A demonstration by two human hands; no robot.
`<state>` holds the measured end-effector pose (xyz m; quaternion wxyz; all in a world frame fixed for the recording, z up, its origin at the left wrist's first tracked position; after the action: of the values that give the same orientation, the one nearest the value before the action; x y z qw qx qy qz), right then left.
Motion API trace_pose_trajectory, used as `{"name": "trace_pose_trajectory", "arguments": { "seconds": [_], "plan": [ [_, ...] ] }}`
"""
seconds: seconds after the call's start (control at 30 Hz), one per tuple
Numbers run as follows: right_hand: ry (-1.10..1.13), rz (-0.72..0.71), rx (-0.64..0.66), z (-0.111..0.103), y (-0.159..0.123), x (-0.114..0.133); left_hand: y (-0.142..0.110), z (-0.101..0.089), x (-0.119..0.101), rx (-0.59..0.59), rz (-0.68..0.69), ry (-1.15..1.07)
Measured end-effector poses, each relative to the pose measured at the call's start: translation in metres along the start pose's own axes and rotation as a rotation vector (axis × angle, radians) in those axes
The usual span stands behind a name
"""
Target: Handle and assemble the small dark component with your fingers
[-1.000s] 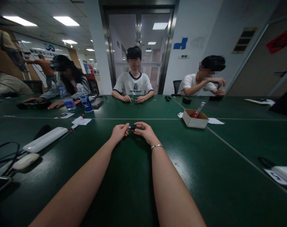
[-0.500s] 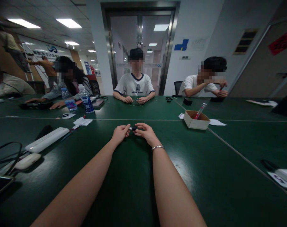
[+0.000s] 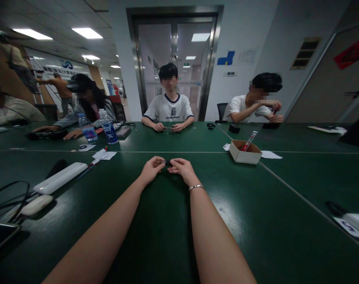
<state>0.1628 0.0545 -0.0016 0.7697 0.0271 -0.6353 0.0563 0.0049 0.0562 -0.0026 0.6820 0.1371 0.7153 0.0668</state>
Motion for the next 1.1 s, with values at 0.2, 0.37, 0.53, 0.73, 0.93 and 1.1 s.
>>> {"name": "trace_pose_trajectory", "arguments": {
  "seconds": [0.2,0.37,0.53,0.73,0.93,1.1],
  "plan": [
    [-0.012,-0.001,-0.004,0.0011,-0.0002,0.0022,0.0023,-0.0015,0.0007,-0.042,-0.06,-0.047],
    [-0.036,-0.013,0.015,0.002,0.0007,0.0012,0.003,-0.0026,0.0034,-0.082,-0.137,0.013],
    [-0.028,-0.039,0.03,0.0007,0.0013,0.0003,0.002,-0.0029,-0.0008,-0.093,-0.095,-0.047],
    [-0.028,-0.062,0.051,-0.0011,0.0037,-0.0028,0.0025,-0.0027,-0.0008,-0.061,-0.106,0.031],
    [-0.006,-0.088,0.071,-0.0029,0.0034,-0.003,0.0029,-0.0022,0.0022,-0.035,-0.144,0.041],
    [-0.014,-0.091,0.078,-0.0035,0.0025,-0.002,0.0023,-0.0023,-0.0025,-0.051,-0.059,0.009]
  ]
}}
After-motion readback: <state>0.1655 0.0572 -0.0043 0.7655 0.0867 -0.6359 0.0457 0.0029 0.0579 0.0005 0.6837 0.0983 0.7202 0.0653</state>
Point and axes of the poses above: each hand's wrist, its own y-axis towards the middle knuckle, its own z-axis out of the palm, x = y × z, the point moved 5 cm from there along y, towards the middle knuckle, and after that the axes turned 4 degrees about -y, right-handed, at the moved point
